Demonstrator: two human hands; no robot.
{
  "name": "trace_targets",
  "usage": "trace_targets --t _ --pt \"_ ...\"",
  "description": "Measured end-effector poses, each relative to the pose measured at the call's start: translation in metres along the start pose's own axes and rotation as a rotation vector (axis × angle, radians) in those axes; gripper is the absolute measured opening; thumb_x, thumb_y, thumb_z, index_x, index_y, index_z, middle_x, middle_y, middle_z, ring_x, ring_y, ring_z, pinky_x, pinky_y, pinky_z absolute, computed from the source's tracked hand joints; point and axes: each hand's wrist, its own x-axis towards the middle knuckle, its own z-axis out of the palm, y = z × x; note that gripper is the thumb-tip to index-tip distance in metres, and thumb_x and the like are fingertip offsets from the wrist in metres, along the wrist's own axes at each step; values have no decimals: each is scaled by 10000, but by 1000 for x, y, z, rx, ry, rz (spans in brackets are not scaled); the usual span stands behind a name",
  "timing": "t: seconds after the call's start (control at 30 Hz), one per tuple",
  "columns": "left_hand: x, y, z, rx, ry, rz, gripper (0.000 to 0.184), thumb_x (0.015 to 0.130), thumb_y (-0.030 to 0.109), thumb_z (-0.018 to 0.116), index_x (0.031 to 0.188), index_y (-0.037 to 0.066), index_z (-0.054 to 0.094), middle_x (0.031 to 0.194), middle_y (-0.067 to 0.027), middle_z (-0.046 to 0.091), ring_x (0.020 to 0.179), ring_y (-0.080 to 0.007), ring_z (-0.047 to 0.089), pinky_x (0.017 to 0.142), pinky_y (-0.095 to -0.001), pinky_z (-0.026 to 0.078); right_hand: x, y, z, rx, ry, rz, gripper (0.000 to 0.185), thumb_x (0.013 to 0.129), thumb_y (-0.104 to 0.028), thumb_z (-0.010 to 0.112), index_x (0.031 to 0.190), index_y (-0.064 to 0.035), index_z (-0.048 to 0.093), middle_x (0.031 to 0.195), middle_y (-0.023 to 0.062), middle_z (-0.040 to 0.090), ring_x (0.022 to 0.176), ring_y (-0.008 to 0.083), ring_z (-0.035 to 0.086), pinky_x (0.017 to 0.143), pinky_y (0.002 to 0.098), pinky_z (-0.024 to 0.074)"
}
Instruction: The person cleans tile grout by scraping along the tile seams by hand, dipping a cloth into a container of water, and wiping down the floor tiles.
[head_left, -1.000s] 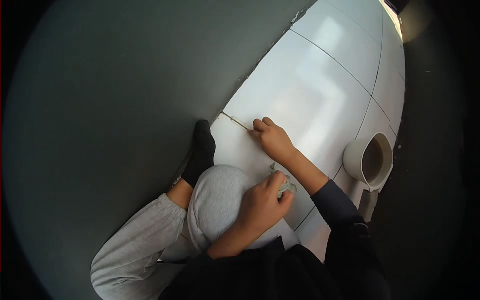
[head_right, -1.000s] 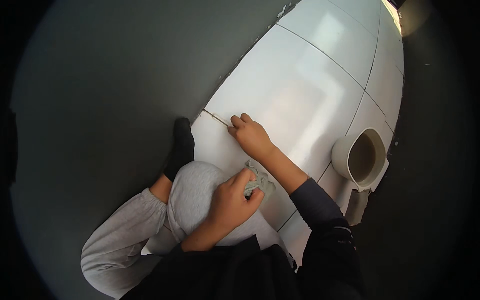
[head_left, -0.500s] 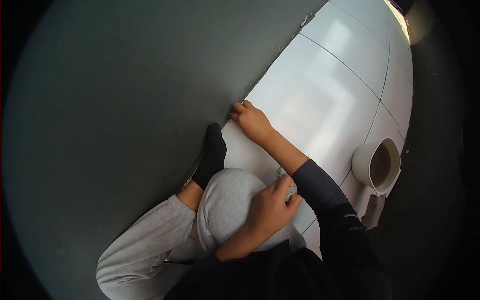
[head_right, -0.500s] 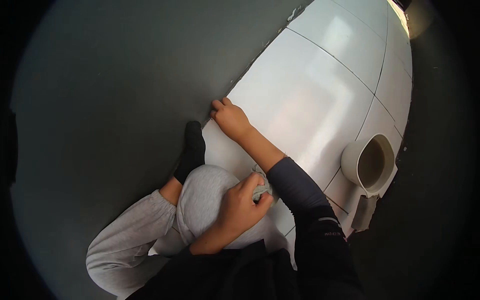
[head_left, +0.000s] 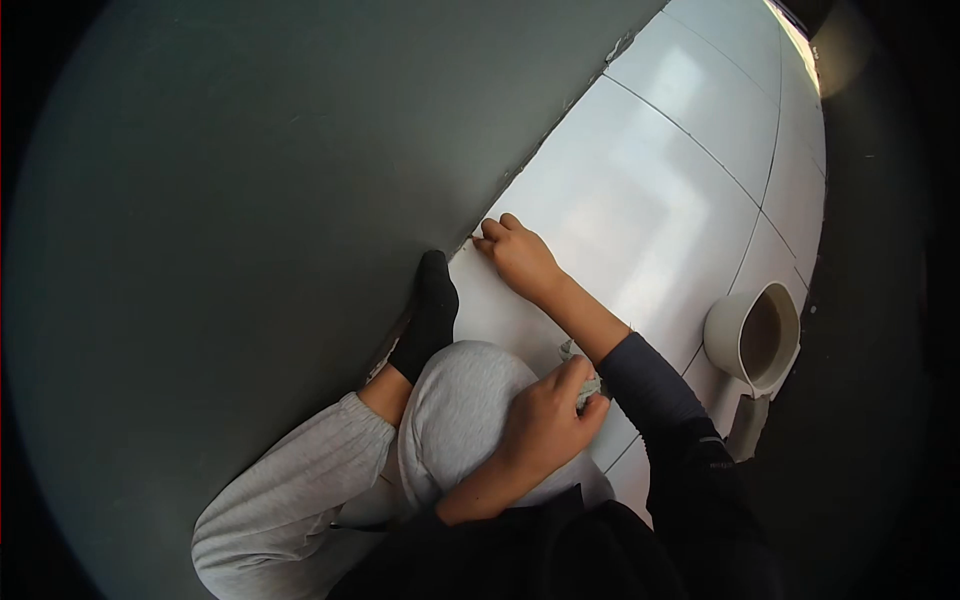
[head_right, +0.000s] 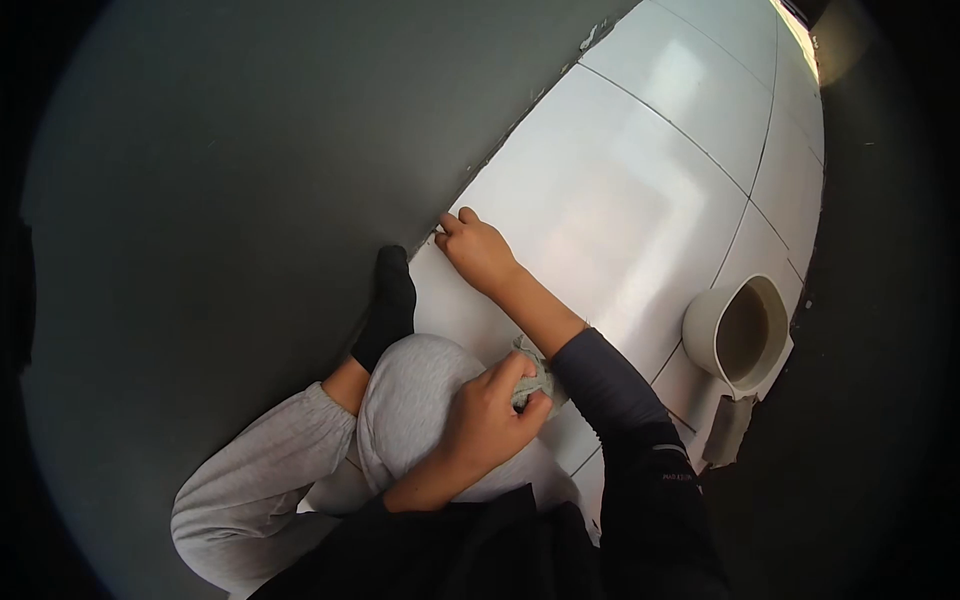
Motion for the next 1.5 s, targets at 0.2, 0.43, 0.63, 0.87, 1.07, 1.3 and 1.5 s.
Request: trace_targets --t 0.2,0.43,0.63,0.87,1.07,1.3,1.5 --pt "0 -3 0 -14 22 -2 201 747 81 629 903 32 512 746 -186 611 653 -376 625 572 -411 502 -11 5 -5 153 57 132 184 780 -53 609 955 -62 664 897 63 586 824 255 552 748 343 507" --pt "0 -2 1 -9 15 27 201 745 81 631 898 31 510 717 -184 595 620 -370 611 552 -418 489 -57 2 -20 96 70 81 140 750 -57 581 869 -43 652 885 51 566 853 212 541 693 308 530" --pt "1 0 1 -7 2 8 203 742 79 632 896 34 508 724 -182 599 620 -364 615 548 -413 489 -6 0 4 63 68 51 152 780 -82 606 905 -66 690 909 49 600 857 214 556 726 325 519" --pt "1 -1 -1 -24 23 2 203 743 83 631 898 41 507 732 -182 603 624 -365 618 552 -415 490 -13 -1 -4 -7 41 59 125 740 -92 582 821 -87 677 903 51 592 861 207 562 684 304 529" --pt "2 -2 2 -24 7 26 198 748 88 625 898 38 506 735 -181 604 626 -366 618 561 -420 493 -33 4 -11 -13 34 55 132 755 -80 564 827 -97 673 912 33 598 866 192 574 671 297 538" --pt "0 1 -1 -6 11 -14 196 747 87 623 900 38 511 735 -180 605 641 -366 625 572 -411 501 8 0 8 29 44 38 133 777 -96 571 862 -91 673 904 50 594 874 208 579 693 313 539" --pt "2 -1 1 -13 9 3 199 745 80 624 904 38 513 742 -183 609 648 -370 625 573 -411 502 -35 4 -9 27 21 -5 104 768 -96 564 813 -75 655 886 63 578 859 208 572 675 308 541"
